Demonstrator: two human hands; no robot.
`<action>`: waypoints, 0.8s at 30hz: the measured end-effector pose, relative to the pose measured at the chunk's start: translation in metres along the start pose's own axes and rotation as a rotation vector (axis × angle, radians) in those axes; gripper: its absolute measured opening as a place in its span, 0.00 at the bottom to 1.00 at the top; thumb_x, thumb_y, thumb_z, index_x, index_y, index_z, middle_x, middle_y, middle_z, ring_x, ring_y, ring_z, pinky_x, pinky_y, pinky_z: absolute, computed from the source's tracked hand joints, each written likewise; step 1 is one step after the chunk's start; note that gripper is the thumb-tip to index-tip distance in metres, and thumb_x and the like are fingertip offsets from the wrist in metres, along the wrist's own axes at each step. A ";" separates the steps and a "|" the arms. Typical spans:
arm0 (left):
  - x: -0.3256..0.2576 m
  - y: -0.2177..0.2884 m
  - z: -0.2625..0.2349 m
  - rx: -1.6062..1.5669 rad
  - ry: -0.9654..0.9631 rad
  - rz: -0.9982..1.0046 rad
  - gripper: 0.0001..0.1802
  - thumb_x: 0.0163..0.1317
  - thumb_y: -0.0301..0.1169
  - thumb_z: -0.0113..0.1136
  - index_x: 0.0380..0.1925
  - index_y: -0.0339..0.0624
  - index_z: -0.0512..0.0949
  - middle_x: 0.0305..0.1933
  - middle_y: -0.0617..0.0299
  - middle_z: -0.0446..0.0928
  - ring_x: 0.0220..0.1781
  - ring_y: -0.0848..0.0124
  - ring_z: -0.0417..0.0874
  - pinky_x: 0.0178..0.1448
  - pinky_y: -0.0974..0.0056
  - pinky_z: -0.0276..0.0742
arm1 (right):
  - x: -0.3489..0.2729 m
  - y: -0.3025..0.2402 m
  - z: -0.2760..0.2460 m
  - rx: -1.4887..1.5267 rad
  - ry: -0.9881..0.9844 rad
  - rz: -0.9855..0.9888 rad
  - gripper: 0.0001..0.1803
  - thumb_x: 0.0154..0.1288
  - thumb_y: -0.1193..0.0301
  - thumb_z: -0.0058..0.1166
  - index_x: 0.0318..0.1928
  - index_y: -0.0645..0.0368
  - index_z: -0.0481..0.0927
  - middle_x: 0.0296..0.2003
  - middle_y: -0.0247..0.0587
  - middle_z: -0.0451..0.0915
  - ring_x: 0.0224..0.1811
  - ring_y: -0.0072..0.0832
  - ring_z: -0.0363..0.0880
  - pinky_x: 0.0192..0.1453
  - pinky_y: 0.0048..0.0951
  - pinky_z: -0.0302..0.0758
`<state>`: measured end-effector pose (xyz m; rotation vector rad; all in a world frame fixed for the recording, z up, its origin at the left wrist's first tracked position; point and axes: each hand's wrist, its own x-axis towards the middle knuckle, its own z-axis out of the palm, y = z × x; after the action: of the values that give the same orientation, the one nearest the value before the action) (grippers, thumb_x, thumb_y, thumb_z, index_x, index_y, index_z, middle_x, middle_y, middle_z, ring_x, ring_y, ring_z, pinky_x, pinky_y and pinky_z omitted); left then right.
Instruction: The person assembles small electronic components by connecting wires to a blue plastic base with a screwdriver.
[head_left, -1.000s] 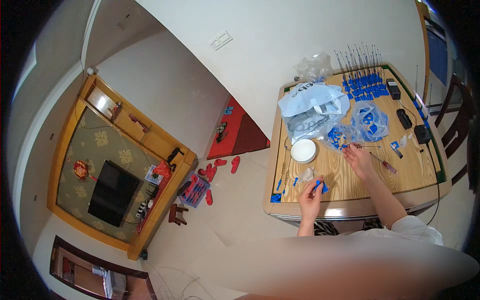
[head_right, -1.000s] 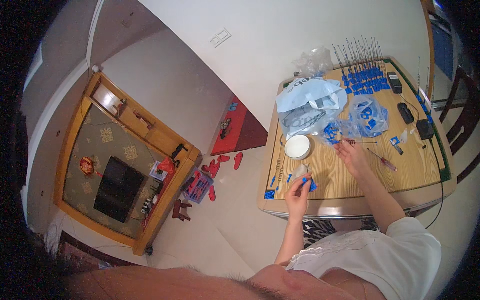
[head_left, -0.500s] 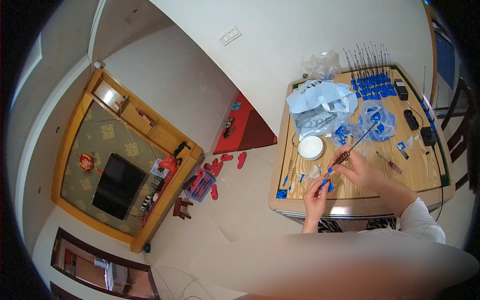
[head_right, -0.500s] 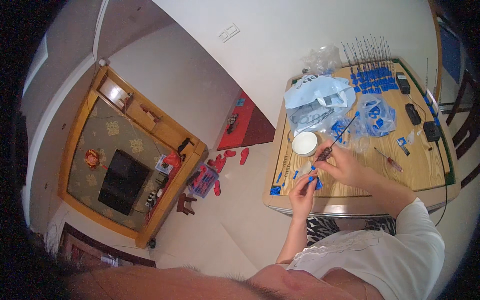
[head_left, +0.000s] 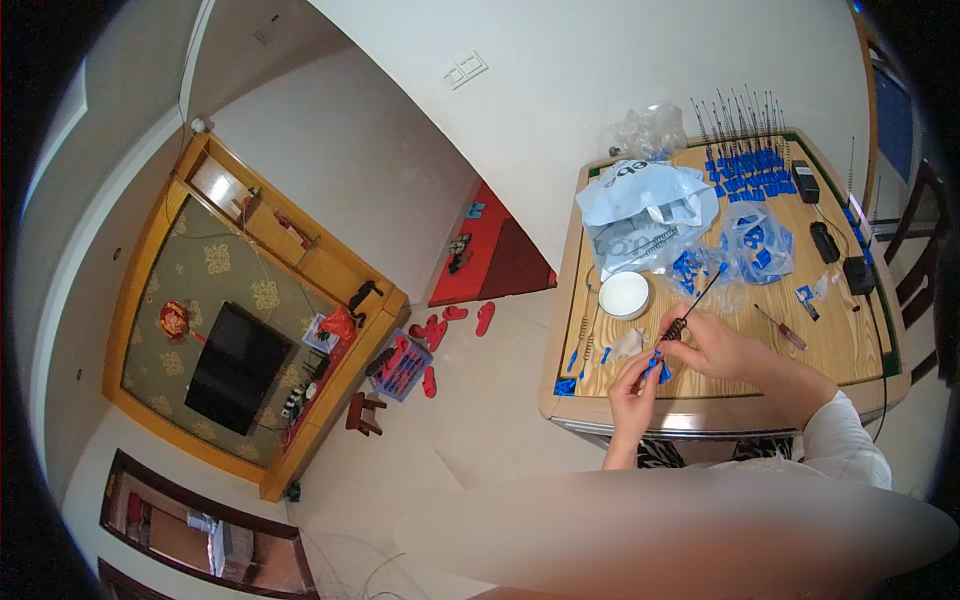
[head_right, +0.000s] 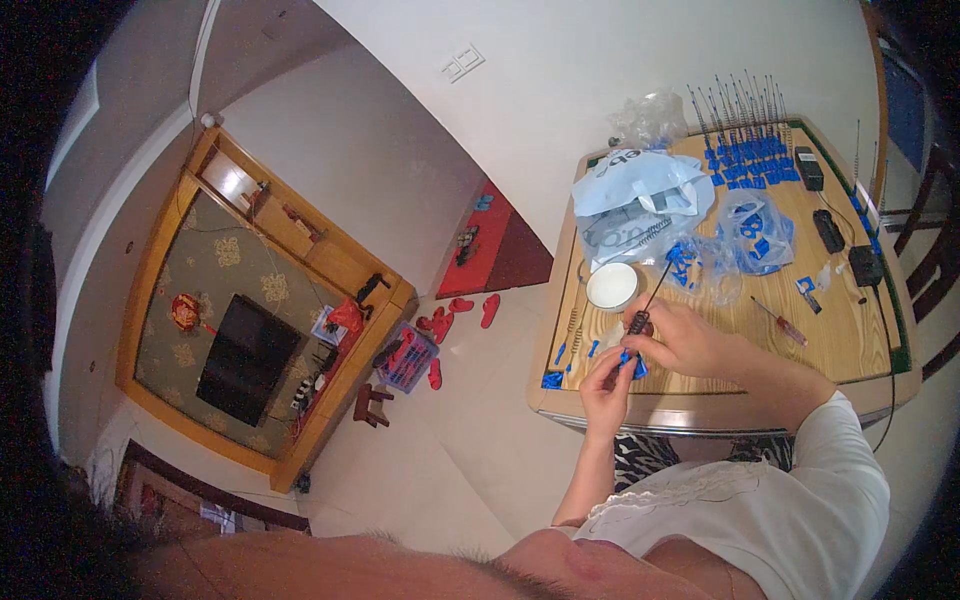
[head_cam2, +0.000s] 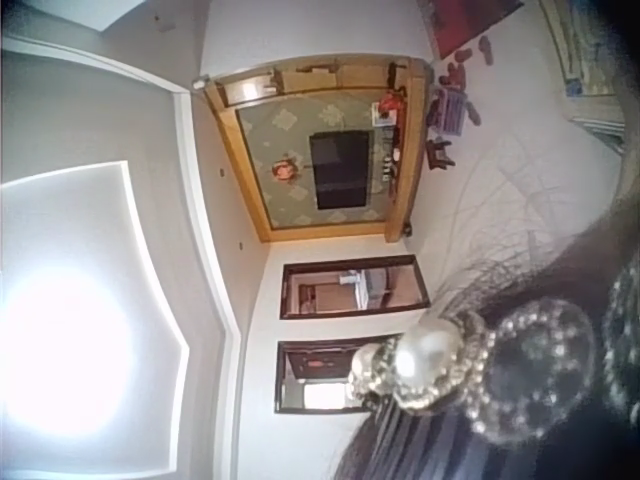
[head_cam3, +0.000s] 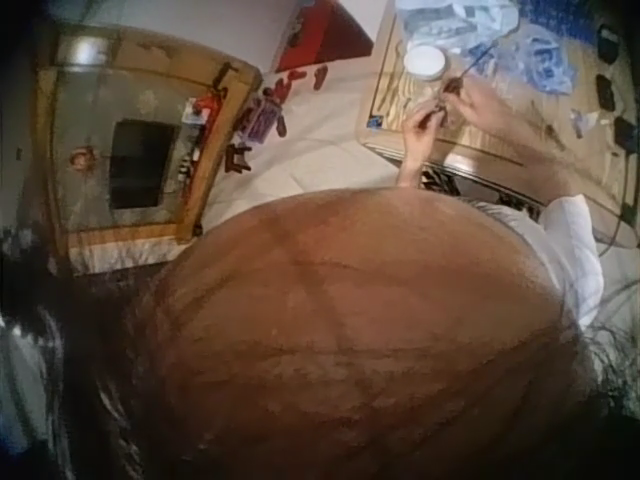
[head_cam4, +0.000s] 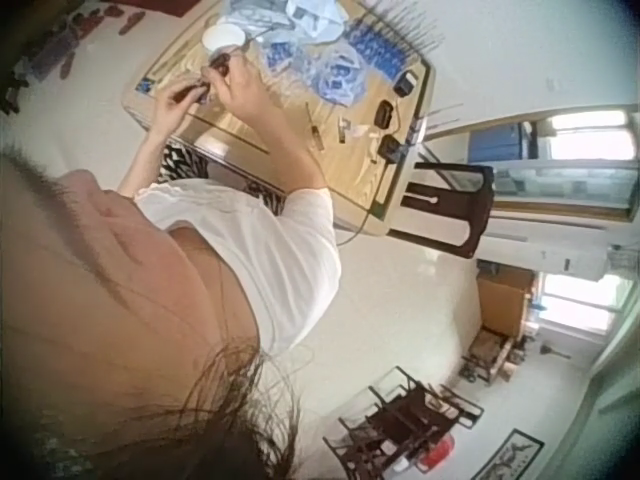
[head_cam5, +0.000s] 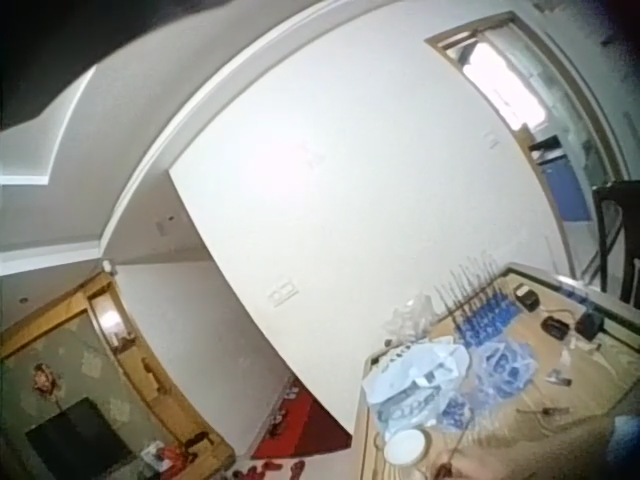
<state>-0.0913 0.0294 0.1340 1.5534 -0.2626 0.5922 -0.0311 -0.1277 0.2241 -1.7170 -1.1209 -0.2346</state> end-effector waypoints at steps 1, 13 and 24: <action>0.000 0.001 0.000 -0.012 0.000 -0.010 0.11 0.60 0.18 0.54 0.44 0.32 0.77 0.49 0.55 0.75 0.48 0.72 0.77 0.48 0.71 0.77 | 0.000 0.000 0.000 0.004 0.004 0.009 0.13 0.59 0.73 0.57 0.42 0.63 0.70 0.30 0.45 0.75 0.32 0.35 0.79 0.37 0.32 0.74; -0.002 -0.003 0.000 0.002 0.006 -0.021 0.10 0.59 0.19 0.56 0.42 0.32 0.77 0.48 0.55 0.75 0.49 0.72 0.77 0.49 0.71 0.75 | 0.002 -0.001 0.000 0.013 -0.002 -0.016 0.13 0.59 0.72 0.56 0.41 0.62 0.69 0.29 0.44 0.75 0.29 0.34 0.78 0.34 0.32 0.74; -0.005 -0.015 -0.002 0.057 -0.010 -0.068 0.10 0.60 0.20 0.56 0.42 0.31 0.77 0.47 0.56 0.76 0.44 0.74 0.78 0.44 0.73 0.77 | 0.022 -0.005 -0.007 -0.141 -0.232 -0.028 0.13 0.61 0.68 0.54 0.41 0.59 0.68 0.31 0.46 0.75 0.34 0.43 0.77 0.37 0.37 0.72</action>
<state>-0.0882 0.0318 0.1189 1.6146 -0.2009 0.5423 -0.0202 -0.1209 0.2444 -1.8905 -1.3243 -0.1358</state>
